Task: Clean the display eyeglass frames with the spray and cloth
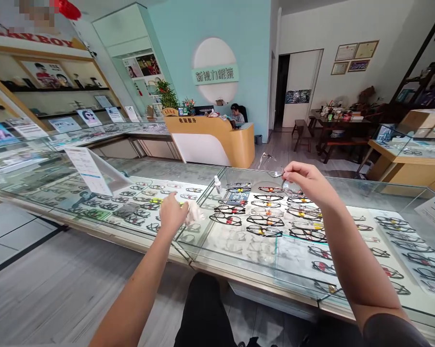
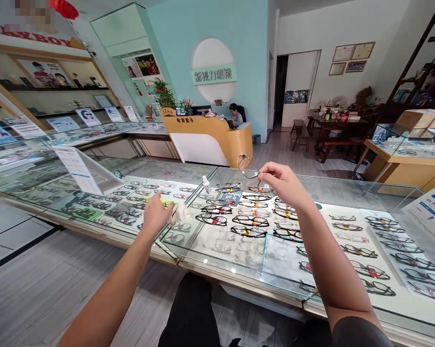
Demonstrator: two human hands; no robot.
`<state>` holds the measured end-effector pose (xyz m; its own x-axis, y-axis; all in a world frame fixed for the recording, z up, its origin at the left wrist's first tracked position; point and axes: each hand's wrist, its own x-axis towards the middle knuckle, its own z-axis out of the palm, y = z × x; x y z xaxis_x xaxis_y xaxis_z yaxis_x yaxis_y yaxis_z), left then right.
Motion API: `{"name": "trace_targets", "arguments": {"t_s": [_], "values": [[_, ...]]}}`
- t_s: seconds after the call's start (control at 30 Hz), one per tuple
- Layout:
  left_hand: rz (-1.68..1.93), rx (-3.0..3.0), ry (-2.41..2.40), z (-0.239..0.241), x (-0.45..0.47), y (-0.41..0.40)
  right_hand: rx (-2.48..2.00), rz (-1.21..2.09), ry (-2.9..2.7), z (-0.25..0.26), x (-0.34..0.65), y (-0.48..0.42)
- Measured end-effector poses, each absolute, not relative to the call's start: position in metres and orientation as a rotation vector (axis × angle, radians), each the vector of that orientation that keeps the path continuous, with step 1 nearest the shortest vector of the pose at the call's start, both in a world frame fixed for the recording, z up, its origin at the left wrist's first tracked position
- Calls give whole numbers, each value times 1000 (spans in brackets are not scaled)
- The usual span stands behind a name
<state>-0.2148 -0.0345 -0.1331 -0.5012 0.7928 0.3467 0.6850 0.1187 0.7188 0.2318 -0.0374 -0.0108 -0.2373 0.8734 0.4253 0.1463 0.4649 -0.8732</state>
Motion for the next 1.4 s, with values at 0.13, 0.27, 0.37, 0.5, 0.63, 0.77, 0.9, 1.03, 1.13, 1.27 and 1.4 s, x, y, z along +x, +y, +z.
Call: {"name": "trace_targets", "arguments": {"t_s": [0.13,0.27,0.37,0.5,0.63,0.77,0.9,1.03,1.13,1.27,1.4], "values": [[1486,2192,1949,-85,-141,-39,-840,962,-1710,-10,233,-36],[1665,2692,1223,-32,-47,-43,-848,984,-1714,-9,238,-38],[1621,2848,879,-7,-2,-33,-871,938,-1749,-5,245,-42],[1597,2857,739,4,21,-10,-885,838,-1743,1,256,-44],[1670,2813,662,1,27,2,-933,759,-1735,5,261,-45],[1713,2754,673,-6,25,4,-989,644,-1793,7,259,-49],[1899,2565,800,-8,18,8,-1045,361,-1721,6,255,-52],[2109,2316,882,-8,13,12,-1122,147,-1716,1,252,-53],[2138,2182,837,-9,13,13,-1155,127,-1729,-1,248,-52],[2103,2065,767,-11,15,13,-1115,234,-1707,-1,243,-49],[2010,2026,748,-13,17,14,-1065,294,-1668,0,245,-47]]}}
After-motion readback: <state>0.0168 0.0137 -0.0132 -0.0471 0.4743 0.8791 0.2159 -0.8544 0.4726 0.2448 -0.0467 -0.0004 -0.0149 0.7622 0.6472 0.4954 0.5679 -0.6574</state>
